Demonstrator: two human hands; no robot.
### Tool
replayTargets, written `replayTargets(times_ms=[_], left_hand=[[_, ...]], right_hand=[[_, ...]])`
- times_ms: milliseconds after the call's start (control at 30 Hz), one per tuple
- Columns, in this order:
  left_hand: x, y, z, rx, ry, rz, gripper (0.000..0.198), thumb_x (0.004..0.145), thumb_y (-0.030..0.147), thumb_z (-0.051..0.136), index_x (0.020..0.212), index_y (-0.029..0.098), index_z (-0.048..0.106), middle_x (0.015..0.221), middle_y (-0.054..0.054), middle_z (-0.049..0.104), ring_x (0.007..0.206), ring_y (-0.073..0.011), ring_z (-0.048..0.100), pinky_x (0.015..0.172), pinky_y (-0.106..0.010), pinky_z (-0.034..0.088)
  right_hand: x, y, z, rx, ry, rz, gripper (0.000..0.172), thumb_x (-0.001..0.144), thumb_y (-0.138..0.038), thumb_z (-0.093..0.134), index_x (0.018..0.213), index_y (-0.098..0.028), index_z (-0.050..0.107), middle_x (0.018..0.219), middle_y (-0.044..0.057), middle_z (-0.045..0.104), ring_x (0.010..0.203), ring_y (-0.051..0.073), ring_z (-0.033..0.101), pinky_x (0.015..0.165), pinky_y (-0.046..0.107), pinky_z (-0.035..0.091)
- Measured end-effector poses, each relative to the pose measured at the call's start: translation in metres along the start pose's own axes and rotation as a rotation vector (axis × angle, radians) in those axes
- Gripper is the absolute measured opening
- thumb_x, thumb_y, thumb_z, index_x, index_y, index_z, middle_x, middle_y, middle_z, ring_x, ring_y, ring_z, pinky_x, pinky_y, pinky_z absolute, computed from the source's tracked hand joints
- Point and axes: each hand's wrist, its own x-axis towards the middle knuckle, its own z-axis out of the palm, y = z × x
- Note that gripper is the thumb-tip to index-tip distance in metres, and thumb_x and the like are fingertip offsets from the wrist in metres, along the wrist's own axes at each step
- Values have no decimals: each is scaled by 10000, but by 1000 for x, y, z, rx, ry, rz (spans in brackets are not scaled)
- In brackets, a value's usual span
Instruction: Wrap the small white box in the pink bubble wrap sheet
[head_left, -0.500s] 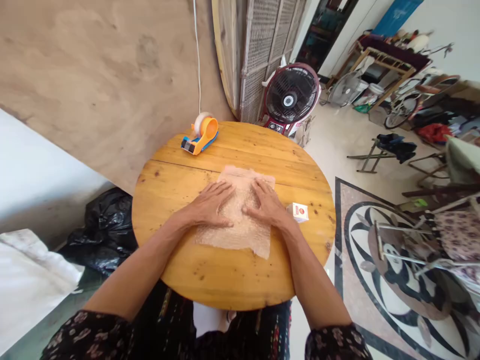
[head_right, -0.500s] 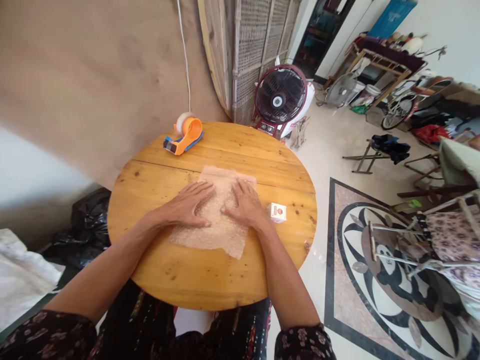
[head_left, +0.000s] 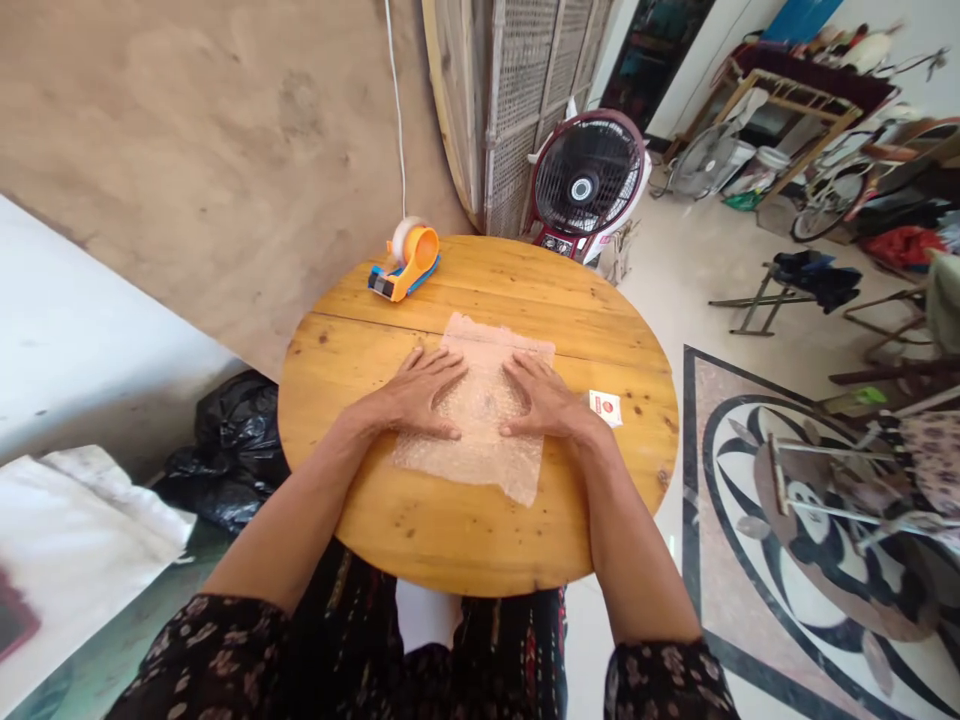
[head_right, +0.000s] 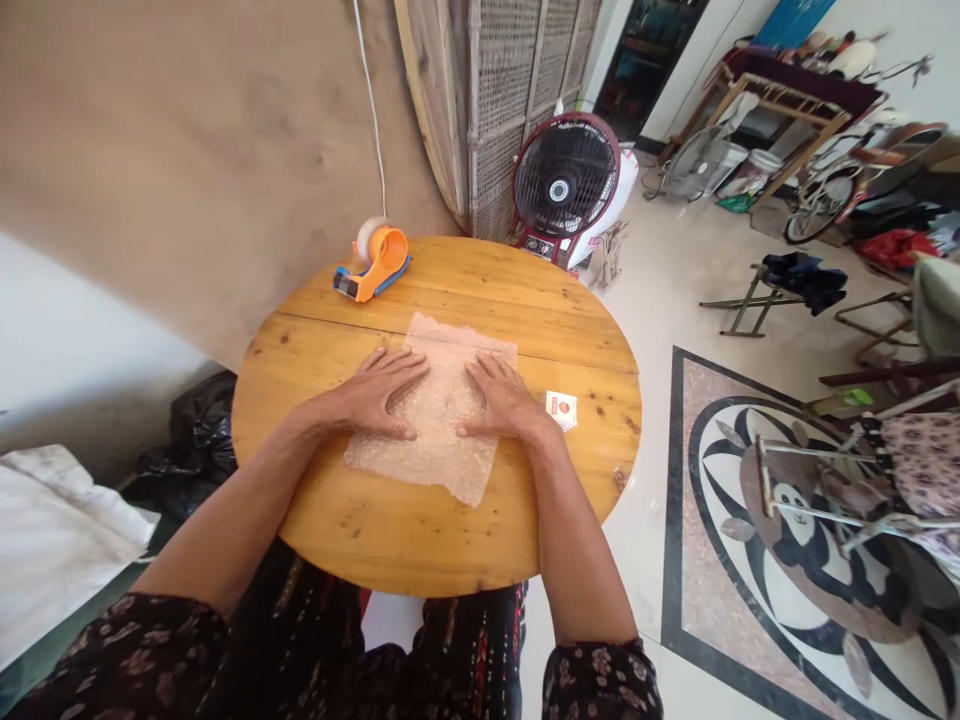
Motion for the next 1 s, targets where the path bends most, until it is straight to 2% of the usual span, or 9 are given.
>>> replayTargets(times_ms=[167, 300, 533, 733, 833, 933, 1000], left_hand=[[-3, -7, 2, -8, 0, -14, 1069, 663, 784, 525, 1497, 193, 215, 1579, -117, 142, 1455, -325, 52, 1152, -493, -45], [-4, -8, 3, -18, 5, -10, 1076, 664, 780, 528, 1498, 182, 206, 1580, -119, 136, 1455, -320, 55, 1154, -485, -39], [-4, -9, 2, -18, -1, -2, 1101, 647, 771, 554, 1504, 186, 182, 1579, -128, 141, 1454, -327, 49, 1154, -481, -32], [-6, -10, -2, -19, -21, 10, 1128, 638, 783, 559, 1505, 173, 172, 1579, -136, 130, 1454, -328, 52, 1155, -494, -21], [-5, -10, -2, -22, -19, 7, 1074, 669, 772, 538, 1503, 191, 191, 1580, -123, 136, 1454, -331, 56, 1155, -499, -12], [-4, -8, -1, -32, 3, -17, 989, 717, 756, 500, 1495, 208, 228, 1578, -111, 155, 1453, -323, 81, 1155, -499, -8], [-3, -7, 0, -38, 11, -28, 985, 713, 756, 505, 1490, 210, 246, 1576, -117, 160, 1451, -324, 90, 1154, -500, -10]], right_hand=[[-3, 4, -3, 37, 9, -18, 1025, 605, -545, 771, 1455, -159, 348, 1567, 168, 160, 1456, 317, 95, 1169, 489, 134], [-4, 3, -3, 38, -10, 27, 1034, 611, -529, 772, 1464, -145, 330, 1571, 169, 139, 1458, 312, 89, 1177, 474, 120], [-4, 7, -1, 46, 8, -8, 1005, 611, -516, 778, 1451, -160, 358, 1569, 157, 162, 1456, 310, 106, 1174, 470, 138], [-9, 6, -4, 28, -12, 30, 983, 631, -475, 769, 1457, -153, 346, 1571, 160, 152, 1455, 318, 104, 1174, 477, 143], [-11, 6, -5, 56, 14, 6, 908, 676, -502, 733, 1442, -170, 375, 1566, 148, 182, 1451, 317, 132, 1172, 484, 158], [-11, 6, -2, 92, 97, -12, 730, 795, -561, 600, 1398, -182, 440, 1548, 138, 249, 1437, 306, 199, 1162, 492, 191], [-9, 7, 0, 86, 132, 8, 681, 828, -567, 553, 1384, -186, 457, 1540, 135, 271, 1428, 308, 223, 1157, 501, 201]])
